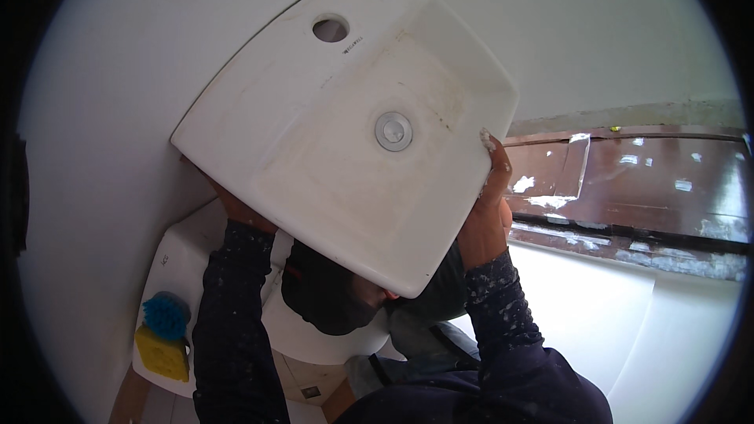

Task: The person positions a white ceramic sink against a wall, aligning it with the wall and adjusting its placement. The sink is held with both hands and repeatedly repositioned to fit properly.

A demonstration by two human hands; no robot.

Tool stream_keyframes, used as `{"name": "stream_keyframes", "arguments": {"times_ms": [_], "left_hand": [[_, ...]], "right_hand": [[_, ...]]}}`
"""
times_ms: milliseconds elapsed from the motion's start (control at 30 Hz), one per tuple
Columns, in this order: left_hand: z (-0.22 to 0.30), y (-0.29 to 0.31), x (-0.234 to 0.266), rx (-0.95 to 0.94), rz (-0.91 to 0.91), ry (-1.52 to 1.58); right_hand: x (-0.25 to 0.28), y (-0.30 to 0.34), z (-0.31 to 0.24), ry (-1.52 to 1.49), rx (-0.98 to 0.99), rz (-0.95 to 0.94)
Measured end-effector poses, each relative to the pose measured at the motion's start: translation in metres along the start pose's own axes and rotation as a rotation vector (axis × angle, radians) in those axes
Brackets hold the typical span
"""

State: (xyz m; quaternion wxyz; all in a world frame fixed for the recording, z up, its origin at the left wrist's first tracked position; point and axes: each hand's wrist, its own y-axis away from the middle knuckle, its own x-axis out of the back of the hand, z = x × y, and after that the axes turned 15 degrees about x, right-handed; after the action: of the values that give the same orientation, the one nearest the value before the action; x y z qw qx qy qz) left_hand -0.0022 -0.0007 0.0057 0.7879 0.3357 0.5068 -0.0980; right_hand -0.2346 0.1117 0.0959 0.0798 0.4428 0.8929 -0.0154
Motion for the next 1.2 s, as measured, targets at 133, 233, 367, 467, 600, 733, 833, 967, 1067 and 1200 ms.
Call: {"name": "stream_keyframes", "arguments": {"times_ms": [133, 233, 367, 467, 600, 733, 833, 967, 1067, 1200], "left_hand": [[-0.009, -0.012, 0.031, 0.015, 0.009, -0.253], [-0.011, -0.025, 0.060, 0.025, -0.202, -0.018], [-0.015, -0.025, 0.071, 0.059, -0.185, 0.074], [-0.016, -0.022, 0.061, 0.065, -0.221, 0.180], [-0.012, -0.018, 0.050, 0.086, -0.165, 0.213], [-0.010, -0.018, 0.047, 0.070, -0.124, 0.168], [-0.011, -0.017, 0.046, 0.073, -0.084, 0.159], [-0.010, -0.016, 0.044, 0.095, -0.135, 0.185], [-0.008, -0.015, 0.042, 0.106, -0.148, 0.195], [-0.007, -0.014, 0.037, 0.140, -0.081, 0.068]], "right_hand": [[0.005, 0.002, 0.002, -0.009, 0.041, -0.058], [0.013, 0.004, 0.009, 0.015, 0.120, -0.053], [0.021, -0.004, 0.017, 0.033, 0.168, -0.065], [0.023, -0.008, 0.019, 0.018, 0.122, -0.037], [0.020, -0.005, 0.015, -0.007, 0.091, -0.032], [0.011, -0.006, 0.009, 0.010, 0.044, 0.012], [0.006, -0.002, 0.005, 0.023, 0.027, 0.015], [0.007, 0.002, 0.005, 0.000, 0.063, -0.021], [0.010, -0.002, 0.006, -0.021, 0.041, -0.024], [0.015, -0.006, 0.010, -0.004, 0.054, 0.046]]}}
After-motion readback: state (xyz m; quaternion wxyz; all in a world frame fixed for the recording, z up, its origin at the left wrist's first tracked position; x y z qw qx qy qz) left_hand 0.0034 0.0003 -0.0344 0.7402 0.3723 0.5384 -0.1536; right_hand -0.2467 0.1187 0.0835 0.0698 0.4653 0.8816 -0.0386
